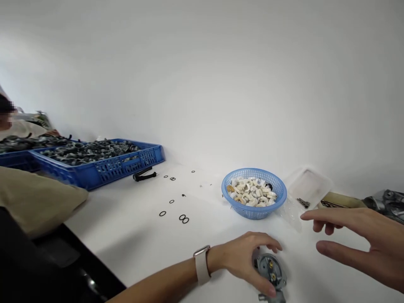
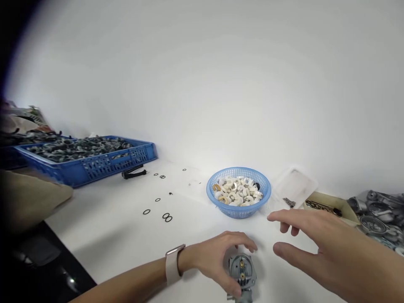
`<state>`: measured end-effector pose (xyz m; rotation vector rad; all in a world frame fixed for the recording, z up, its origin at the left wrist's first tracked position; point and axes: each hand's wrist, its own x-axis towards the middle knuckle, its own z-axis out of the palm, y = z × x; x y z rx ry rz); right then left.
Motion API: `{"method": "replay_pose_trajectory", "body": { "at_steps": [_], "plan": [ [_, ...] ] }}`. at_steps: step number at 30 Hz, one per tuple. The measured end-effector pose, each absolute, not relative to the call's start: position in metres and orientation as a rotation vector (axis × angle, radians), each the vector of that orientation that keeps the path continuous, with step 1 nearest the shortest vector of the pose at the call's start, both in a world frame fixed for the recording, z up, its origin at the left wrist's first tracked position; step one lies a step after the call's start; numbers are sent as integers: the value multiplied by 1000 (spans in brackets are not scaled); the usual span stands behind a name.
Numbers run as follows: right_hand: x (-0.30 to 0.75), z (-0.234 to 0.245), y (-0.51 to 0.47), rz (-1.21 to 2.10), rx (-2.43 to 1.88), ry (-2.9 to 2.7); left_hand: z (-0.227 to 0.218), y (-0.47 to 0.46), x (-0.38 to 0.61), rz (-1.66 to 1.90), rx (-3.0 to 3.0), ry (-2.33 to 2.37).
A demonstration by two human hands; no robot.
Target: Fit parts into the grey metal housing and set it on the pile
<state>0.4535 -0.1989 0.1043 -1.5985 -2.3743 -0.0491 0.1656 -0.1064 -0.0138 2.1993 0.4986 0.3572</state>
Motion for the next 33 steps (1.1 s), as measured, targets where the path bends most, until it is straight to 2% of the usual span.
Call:
{"method": "replay_pose_trajectory", "body": {
  "at_steps": [10,16,21,27,33],
  "plan": [
    [422,99,-147,249,-1999,-2204,-34,-108,160,484,2523,432],
    [357,111,-90,294,-1818,-2435,-35,-106,154,418,2713,363],
    [295,91,-27,200,-1653,-2667,-38,-103,157,391,2887,346],
    [253,68,4,189,-1682,-2752,-46,-104,161,520,3058,341],
    [259,70,11,298,-1751,-2746,-34,-109,155,562,3060,294]
  ]
}}
